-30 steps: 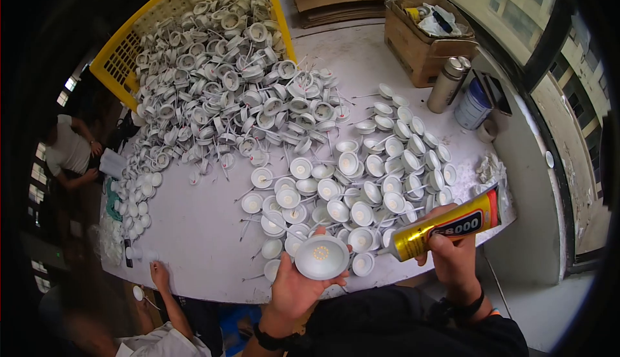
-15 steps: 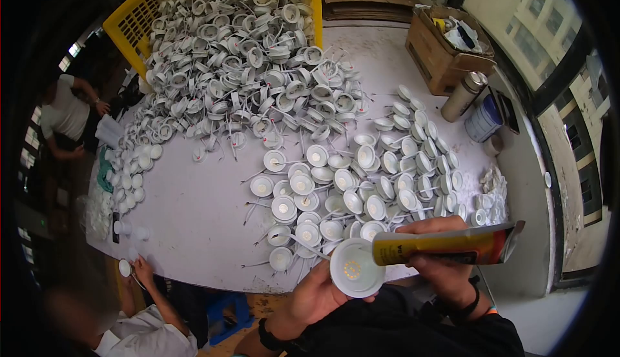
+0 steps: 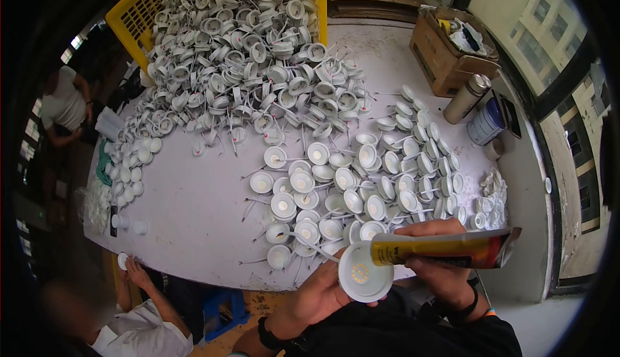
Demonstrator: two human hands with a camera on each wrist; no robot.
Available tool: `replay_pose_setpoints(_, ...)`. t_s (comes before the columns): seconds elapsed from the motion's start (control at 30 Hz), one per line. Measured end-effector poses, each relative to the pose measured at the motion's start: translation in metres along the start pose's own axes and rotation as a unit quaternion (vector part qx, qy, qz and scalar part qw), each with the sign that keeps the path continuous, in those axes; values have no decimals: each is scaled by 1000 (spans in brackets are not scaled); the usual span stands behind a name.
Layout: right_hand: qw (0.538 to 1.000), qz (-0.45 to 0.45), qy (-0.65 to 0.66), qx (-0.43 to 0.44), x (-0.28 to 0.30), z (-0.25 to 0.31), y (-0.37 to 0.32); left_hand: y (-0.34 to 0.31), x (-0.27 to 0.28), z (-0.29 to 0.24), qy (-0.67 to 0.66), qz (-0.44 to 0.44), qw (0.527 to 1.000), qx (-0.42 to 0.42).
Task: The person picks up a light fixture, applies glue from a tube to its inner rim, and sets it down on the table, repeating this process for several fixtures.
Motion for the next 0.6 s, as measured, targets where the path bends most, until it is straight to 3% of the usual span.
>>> replay_pose_setpoints(0.03, 1000, -1, -6, 7, 1, 0, 0, 0, -6, -2, -27, 38, 999, -12)
replay_pose_setpoints(0.2, 1000, -16, 8, 9, 4, 0, -3, 1, -8, -1, -22, 27, 999, -2)
replay_pose_setpoints(0.3, 997, 57, 44, -27, -7, -1, -4, 2, -7, 1, -21, 36, 999, -4)
replay_pose_setpoints(0.37, 993, 103, -56, 18, -15, 10, -1, 2, -7, 1, -31, 49, 998, -7)
replay_pose_setpoints(0.5, 980, 61, -188, 7, -7, 20, 2, -2, -4, -5, -25, 37, 999, -27)
replay_pose_setpoints(0.6, 982, 51, -156, 89, -5, 33, -1, -4, 5, -8, -14, -9, 999, -42)
Point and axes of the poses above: each hand's wrist, its own y-axis towards the middle knuckle, its own x-axis out of the back of the hand, z = x × y, the point moved 10 cm from there along y, towards the middle knuckle, and after that the axes turned 8 degrees about y, right-handed, at the moved point
